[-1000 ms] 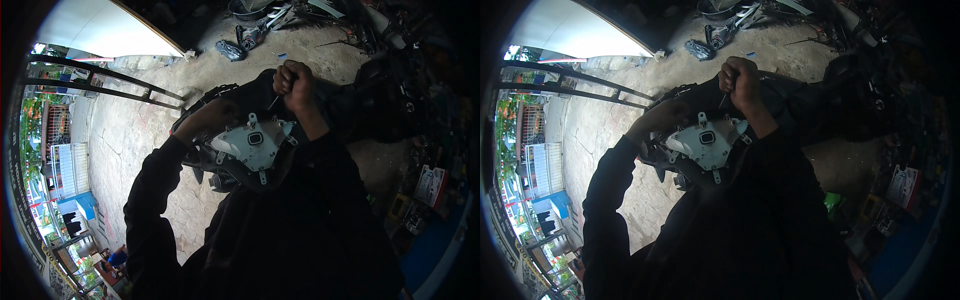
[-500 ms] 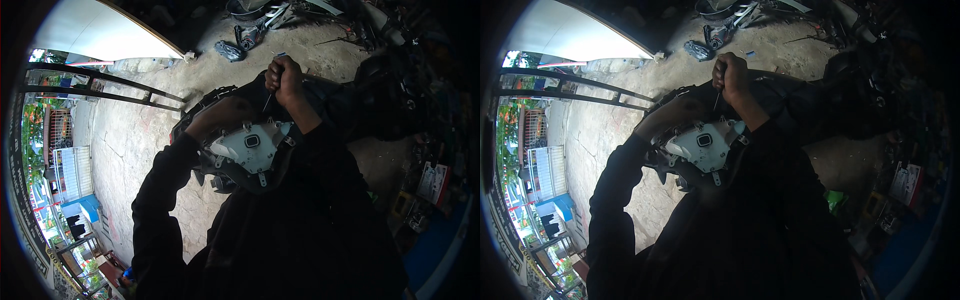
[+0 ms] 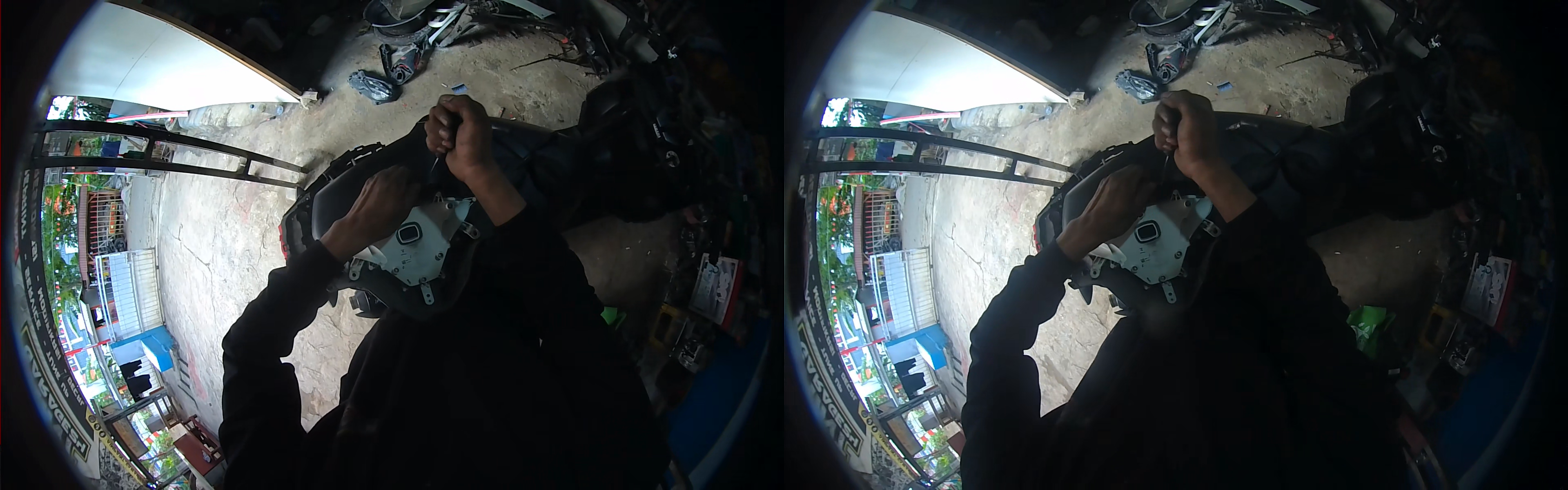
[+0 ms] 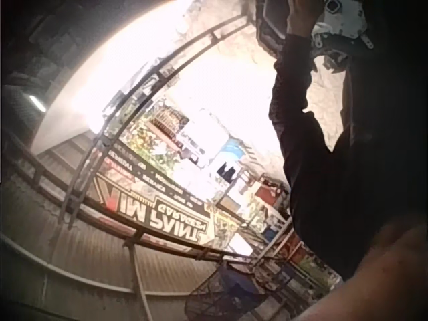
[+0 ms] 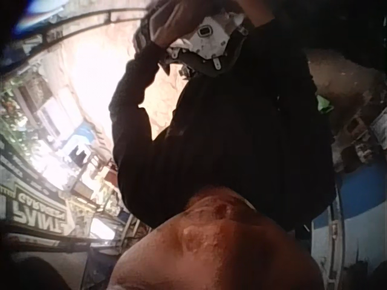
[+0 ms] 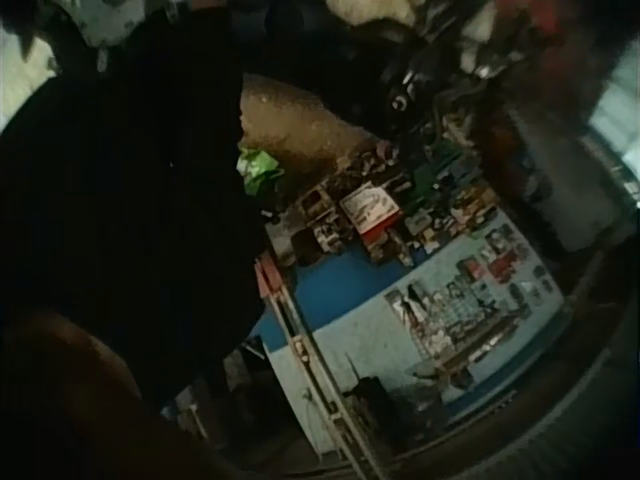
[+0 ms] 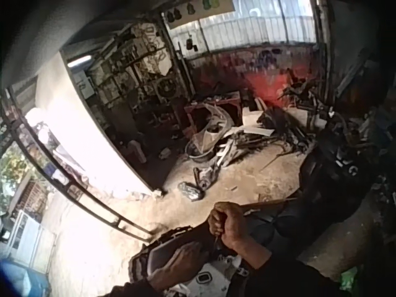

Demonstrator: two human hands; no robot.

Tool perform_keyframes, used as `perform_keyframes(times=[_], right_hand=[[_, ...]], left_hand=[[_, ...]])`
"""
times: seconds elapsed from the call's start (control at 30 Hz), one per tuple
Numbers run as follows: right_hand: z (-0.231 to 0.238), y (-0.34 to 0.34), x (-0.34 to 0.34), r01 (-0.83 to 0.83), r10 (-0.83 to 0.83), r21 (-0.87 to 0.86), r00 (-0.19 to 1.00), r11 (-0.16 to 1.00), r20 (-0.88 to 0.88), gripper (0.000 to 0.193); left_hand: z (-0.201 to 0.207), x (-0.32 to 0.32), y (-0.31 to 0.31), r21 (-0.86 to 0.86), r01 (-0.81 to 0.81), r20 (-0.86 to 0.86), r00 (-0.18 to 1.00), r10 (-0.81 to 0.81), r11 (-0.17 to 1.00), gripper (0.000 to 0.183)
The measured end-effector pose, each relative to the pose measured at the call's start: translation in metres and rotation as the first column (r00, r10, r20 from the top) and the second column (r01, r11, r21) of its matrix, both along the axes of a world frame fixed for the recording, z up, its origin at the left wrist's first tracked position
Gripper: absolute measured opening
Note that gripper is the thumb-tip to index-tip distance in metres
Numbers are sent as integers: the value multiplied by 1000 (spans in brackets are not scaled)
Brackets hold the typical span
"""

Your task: The person unscrews and removes the plastic cover and internal panels of a motorcycle dashboard with a screwdriver.

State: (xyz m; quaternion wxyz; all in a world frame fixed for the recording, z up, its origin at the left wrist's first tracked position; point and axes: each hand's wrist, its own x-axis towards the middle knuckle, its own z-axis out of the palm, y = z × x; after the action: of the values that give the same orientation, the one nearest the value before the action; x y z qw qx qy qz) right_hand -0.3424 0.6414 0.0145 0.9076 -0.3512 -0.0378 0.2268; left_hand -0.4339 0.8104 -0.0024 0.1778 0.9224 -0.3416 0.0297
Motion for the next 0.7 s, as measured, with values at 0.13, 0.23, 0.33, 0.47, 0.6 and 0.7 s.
perform_keyframes(times=[0.13,0.23,0.33,0.47,0.6,0.7], right_hand=[[-8,-11,2,92,-77,85,983,992,-164,32],[-15,-17,0,263,-236,48,921,964,-309,29],[-23,-23,-2,233,-194,116,941,966,-277,30],[-15,-26,-5,190,-148,173,961,966,-232,30],[-4,-33,-6,73,-62,189,996,979,-65,31],[9,-32,-11,37,-37,126,999,991,-10,30]], left_hand=[[4,-2,0,-89,-18,-16,1000,17,996,6],[5,-2,4,64,24,-1,1000,-24,998,18],[17,4,-7,-57,-249,-337,916,216,967,16],[26,27,-3,16,-301,-645,726,240,954,26],[42,44,-9,214,-212,-754,584,299,954,25],[23,55,-4,237,-137,-722,637,269,962,27]])
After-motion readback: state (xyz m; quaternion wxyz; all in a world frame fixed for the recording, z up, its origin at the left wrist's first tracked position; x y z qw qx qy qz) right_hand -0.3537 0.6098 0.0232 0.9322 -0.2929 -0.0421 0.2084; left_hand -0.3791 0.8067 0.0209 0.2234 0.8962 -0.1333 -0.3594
